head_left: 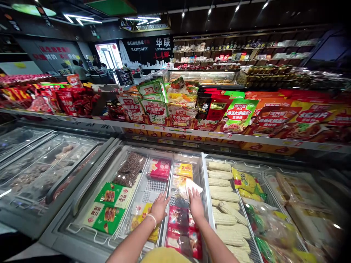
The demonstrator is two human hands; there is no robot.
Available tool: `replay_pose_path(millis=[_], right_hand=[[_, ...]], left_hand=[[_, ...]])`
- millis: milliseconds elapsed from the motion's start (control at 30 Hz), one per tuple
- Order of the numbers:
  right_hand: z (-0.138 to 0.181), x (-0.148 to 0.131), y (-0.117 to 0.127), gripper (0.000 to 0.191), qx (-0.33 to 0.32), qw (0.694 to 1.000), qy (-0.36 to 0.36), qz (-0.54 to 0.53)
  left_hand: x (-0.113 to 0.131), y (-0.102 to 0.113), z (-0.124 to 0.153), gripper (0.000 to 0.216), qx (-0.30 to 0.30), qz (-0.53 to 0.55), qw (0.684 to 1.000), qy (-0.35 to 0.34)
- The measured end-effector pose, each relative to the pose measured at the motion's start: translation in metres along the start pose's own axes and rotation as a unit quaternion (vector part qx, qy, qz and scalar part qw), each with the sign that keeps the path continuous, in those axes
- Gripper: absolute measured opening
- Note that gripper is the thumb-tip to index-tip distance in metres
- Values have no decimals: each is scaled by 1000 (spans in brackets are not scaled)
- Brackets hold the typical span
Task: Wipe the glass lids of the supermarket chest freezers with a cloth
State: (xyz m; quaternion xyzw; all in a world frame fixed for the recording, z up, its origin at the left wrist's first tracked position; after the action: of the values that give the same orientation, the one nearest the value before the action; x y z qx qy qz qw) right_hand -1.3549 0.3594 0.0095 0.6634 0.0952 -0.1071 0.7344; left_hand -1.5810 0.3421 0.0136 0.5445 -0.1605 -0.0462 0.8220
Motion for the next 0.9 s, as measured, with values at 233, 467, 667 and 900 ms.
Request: replay_pose_path(millis=[233,467,667,900], right_hand=[[116,16,-40,93,-92,983,162,-6],[165,45,-30,86,-61,998,-21,22],[212,8,-59,90,-190,968,165,-8],[239,52,-52,82,-98,995,10,23]], left_hand=[[-8,-44,54,90,19,12,1000,-12],[6,-71,94,79,36,36,999,16],[30,-86,127,78,13,72,997,19],[32,-96,163,65,-18,77,997,10]])
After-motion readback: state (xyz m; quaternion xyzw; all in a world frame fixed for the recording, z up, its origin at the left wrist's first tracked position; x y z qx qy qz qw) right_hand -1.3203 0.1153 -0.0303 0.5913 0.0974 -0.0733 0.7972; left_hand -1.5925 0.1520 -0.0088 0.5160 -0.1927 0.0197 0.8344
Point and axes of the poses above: each hand's wrist, its own z-axis away from the middle knuckle, its own y-axis out of the back of the hand, x = y × z, the point moved 1 cm from there along -z, towards the middle knuckle, and after that the axes turned 5 degrees about -z, right-handed, at the moved point
